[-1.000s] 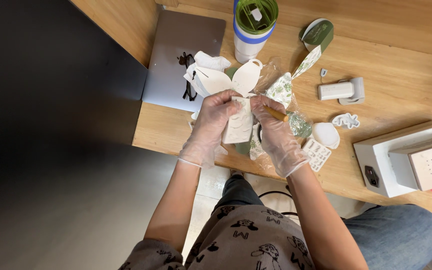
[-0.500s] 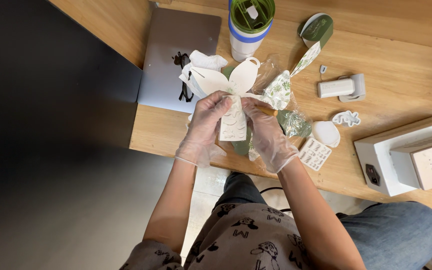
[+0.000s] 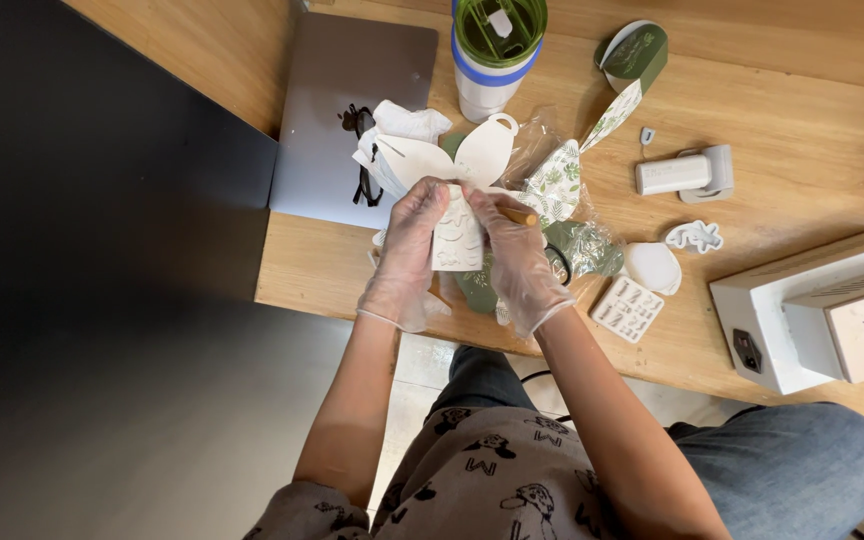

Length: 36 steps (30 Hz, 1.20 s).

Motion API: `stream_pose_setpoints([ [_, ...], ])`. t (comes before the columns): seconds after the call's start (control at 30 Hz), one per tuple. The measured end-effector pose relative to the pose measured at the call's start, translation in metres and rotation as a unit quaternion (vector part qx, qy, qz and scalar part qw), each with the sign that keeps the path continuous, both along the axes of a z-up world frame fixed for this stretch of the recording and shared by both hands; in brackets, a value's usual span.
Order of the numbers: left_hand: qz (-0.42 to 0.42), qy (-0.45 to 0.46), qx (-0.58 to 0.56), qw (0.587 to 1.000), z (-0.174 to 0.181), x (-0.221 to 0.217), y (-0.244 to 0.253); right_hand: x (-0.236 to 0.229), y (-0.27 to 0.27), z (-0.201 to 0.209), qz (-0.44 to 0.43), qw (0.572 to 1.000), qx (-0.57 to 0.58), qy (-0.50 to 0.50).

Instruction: Cleaning and preparing various silicone wax molds using a detailing tool in a candle studio.

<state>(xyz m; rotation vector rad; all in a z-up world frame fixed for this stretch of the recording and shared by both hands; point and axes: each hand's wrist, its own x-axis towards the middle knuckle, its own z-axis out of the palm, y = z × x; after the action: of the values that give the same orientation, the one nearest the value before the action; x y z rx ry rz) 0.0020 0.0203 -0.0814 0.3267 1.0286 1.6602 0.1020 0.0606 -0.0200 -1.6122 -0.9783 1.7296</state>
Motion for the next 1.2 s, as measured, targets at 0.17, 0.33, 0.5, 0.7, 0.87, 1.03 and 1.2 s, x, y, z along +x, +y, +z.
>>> stream_pose_setpoints([
  [0.17, 0.006, 0.062, -0.071, 0.996, -0.035, -0.003, 0.011, 0.018, 0.007, -0.034, 0.044, 0.984, 0.174, -0.002],
  [0.33, -0.033, 0.133, -0.088, 0.987, -0.029, -0.012, 0.018, 0.001, 0.006, -0.035, 0.084, 0.961, 0.258, 0.043],
  [0.5, -0.002, 0.071, -0.077, 0.995, -0.075, -0.028, 0.031, -0.013, 0.004, -0.023, 0.035, 0.984, 0.167, 0.043],
  [0.7, 0.032, 0.003, -0.078, 0.996, -0.024, -0.012, 0.013, -0.016, 0.032, -0.048, 0.046, 0.989, 0.143, -0.013],
  [0.87, 0.056, -0.027, -0.035, 0.997, -0.03, -0.021, 0.011, -0.003, 0.042, -0.024, 0.131, 0.974, 0.181, -0.03],
  [1.03, 0.093, -0.017, 0.007, 0.996, 0.011, -0.018, 0.0, 0.011, 0.015, 0.036, 0.226, 0.97, 0.084, -0.011],
  [1.2, 0.093, -0.001, 0.047, 0.995, 0.03, 0.0, -0.001, 0.019, -0.009, 0.023, 0.143, 0.983, 0.087, 0.077],
])
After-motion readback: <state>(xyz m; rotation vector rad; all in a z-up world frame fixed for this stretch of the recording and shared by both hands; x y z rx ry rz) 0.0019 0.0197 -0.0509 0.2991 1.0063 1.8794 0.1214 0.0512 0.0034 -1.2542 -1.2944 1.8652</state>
